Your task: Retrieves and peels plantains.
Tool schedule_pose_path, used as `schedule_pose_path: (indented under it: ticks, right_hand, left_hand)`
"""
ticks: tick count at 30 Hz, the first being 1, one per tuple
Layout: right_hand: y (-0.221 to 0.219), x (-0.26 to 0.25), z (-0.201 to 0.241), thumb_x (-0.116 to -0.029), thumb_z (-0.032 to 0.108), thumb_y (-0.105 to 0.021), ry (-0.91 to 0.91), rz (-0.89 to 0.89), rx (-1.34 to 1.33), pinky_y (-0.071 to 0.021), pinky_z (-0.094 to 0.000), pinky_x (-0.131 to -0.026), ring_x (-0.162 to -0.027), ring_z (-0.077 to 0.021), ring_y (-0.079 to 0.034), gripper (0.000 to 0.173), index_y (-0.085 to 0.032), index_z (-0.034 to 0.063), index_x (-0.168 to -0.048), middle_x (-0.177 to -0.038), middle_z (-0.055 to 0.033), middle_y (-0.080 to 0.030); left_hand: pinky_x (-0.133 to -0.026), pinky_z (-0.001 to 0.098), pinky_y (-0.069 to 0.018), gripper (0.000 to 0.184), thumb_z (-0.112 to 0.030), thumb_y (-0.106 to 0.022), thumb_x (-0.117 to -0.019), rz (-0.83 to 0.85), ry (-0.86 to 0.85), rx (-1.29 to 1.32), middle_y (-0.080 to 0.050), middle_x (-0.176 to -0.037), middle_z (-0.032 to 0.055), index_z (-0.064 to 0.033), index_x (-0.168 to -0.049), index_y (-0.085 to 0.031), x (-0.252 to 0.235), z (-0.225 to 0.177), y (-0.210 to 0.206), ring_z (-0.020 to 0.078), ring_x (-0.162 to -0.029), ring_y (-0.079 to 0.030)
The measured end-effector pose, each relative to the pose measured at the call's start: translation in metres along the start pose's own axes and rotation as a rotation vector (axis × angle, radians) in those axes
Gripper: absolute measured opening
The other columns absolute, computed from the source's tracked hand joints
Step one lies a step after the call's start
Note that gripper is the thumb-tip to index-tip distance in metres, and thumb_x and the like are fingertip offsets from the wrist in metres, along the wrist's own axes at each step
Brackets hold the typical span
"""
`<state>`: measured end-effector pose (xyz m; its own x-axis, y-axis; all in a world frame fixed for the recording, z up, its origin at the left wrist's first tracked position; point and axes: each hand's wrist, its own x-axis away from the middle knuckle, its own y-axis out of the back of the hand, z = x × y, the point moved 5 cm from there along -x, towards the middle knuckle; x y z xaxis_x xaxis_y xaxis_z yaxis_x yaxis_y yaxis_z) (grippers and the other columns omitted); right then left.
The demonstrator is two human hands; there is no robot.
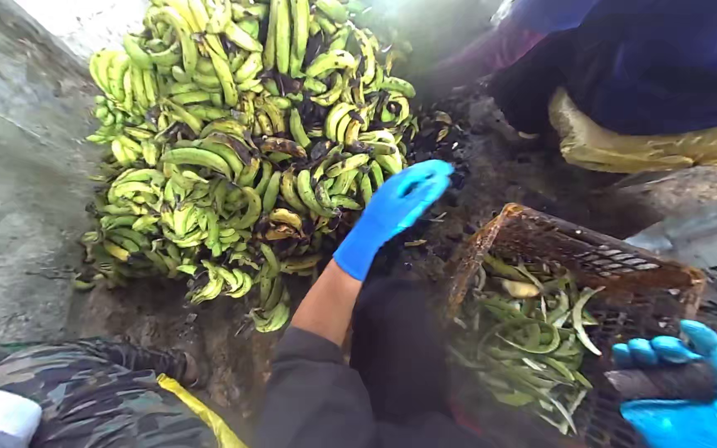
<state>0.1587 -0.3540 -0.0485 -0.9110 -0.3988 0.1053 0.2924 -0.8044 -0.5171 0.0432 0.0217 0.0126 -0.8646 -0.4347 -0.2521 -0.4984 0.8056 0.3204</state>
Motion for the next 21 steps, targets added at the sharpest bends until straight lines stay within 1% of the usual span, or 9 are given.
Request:
schedule_pose_path:
  ticks: [2, 3, 6, 8, 10, 12, 15, 18, 21]
  right_hand:
    - [-0.008, 0.001, -0.007, -0.1121, 0.028, -0.026, -0.031, 0.012, 0.013, -0.0623, -0.03, -0.075, -0.075, -0.0111, -0.07, 0.037, -0.059, 0.0154, -0.124, -0.082, 0.0042, -0.07]
    - [-0.014, 0.001, -0.015, -0.1116, 0.029, -0.028, -0.064, 0.027, 0.021, -0.0618, -0.0293, -0.075, -0.075, -0.0104, -0.07, 0.037, -0.06, 0.0169, -0.124, -0.082, 0.0051, -0.07]
    - [-0.028, 0.007, -0.048, -0.1113, 0.029, -0.029, -0.172, 0.07, 0.052, -0.0613, -0.0276, -0.072, -0.072, -0.0097, -0.069, 0.037, -0.061, 0.0176, -0.123, -0.08, 0.0056, -0.07]
    - [-0.033, 0.01, -0.068, -0.1109, 0.028, -0.029, -0.248, 0.07, 0.056, -0.0611, -0.0271, -0.07, -0.07, -0.0094, -0.069, 0.036, -0.06, 0.0167, -0.123, -0.079, 0.0049, -0.07]
    - [-0.038, 0.01, -0.083, -0.1102, 0.027, -0.032, -0.316, 0.082, 0.046, -0.061, -0.0266, -0.068, -0.069, -0.009, -0.069, 0.034, -0.062, 0.0167, -0.122, -0.077, 0.0044, -0.07]
    - [-0.043, 0.011, -0.09, -0.1097, 0.026, -0.033, -0.354, 0.095, 0.061, -0.061, -0.0258, -0.068, -0.068, -0.0095, -0.07, 0.033, -0.063, 0.0164, -0.121, -0.077, 0.0036, -0.07]
    - [-0.043, 0.012, -0.09, -0.1096, 0.024, -0.032, -0.343, 0.108, 0.112, -0.0613, -0.0257, -0.068, -0.069, -0.0099, -0.07, 0.033, -0.061, 0.0152, -0.123, -0.079, 0.0035, -0.071]
    - [-0.034, 0.013, -0.084, -0.1099, 0.024, -0.033, -0.312, 0.096, 0.108, -0.0618, -0.0264, -0.069, -0.071, -0.0099, -0.071, 0.032, -0.06, 0.0139, -0.124, -0.08, 0.003, -0.072]
    - [-0.024, 0.013, -0.08, -0.1094, 0.024, -0.033, -0.293, 0.083, 0.061, -0.0616, -0.0268, -0.067, -0.069, -0.0103, -0.07, 0.032, -0.061, 0.0133, -0.123, -0.079, 0.0026, -0.071]
  left_hand:
    - [-0.096, 0.0413, -0.0563, 0.038, -0.026, -0.048, -0.1074, -0.206, 0.314, -0.126, -0.066, -0.129, 0.014, -0.0063, -0.138, -0.059, 0.021, 0.043, 0.052, 0.0212, -0.111, -0.068]
    - [-0.099, 0.045, -0.0549, 0.039, -0.029, -0.048, -0.1074, -0.294, 0.449, -0.224, -0.065, -0.131, 0.0144, -0.0082, -0.139, -0.058, 0.038, 0.067, 0.078, 0.0236, -0.115, -0.066]
    - [-0.101, 0.0535, -0.0506, 0.044, -0.03, -0.054, -0.1033, -0.66, 0.626, -0.35, -0.063, -0.13, 0.0213, -0.0034, -0.138, -0.057, 0.116, 0.117, 0.139, 0.0323, -0.119, -0.063]
    - [-0.101, 0.0475, -0.0518, 0.055, -0.027, -0.059, -0.1017, -0.963, 0.683, -0.186, -0.057, -0.138, 0.024, 0.0016, -0.146, -0.044, 0.175, 0.147, 0.146, 0.0307, -0.122, -0.061]
    - [-0.092, 0.0439, -0.0532, 0.057, -0.026, -0.058, -0.104, -1.139, 0.82, 0.111, -0.055, -0.137, 0.0237, -0.0008, -0.151, -0.036, 0.209, 0.174, 0.126, 0.0287, -0.113, -0.061]
    - [-0.09, 0.0442, -0.0529, 0.051, -0.026, -0.055, -0.1053, -1.143, 0.88, 0.409, -0.054, -0.136, 0.0229, -0.0031, -0.148, -0.039, 0.21, 0.191, 0.099, 0.0295, -0.111, -0.06]
    - [-0.096, 0.0428, -0.0526, 0.05, -0.024, -0.057, -0.104, -1.155, 0.819, 0.661, -0.052, -0.143, 0.0217, -0.0032, -0.146, -0.039, 0.182, 0.21, 0.087, 0.0296, -0.121, -0.059]
    - [-0.09, 0.0413, -0.0551, 0.044, -0.017, -0.058, -0.1026, -1.265, 0.805, 0.677, -0.058, -0.131, 0.0202, -0.0031, -0.142, -0.043, 0.17, 0.225, 0.093, 0.0277, -0.111, -0.063]
    - [-0.083, 0.0416, -0.0577, 0.041, -0.016, -0.058, -0.1029, -1.268, 0.802, 0.594, -0.061, -0.123, 0.0192, -0.0013, -0.14, -0.046, 0.183, 0.227, 0.101, 0.0266, -0.101, -0.067]
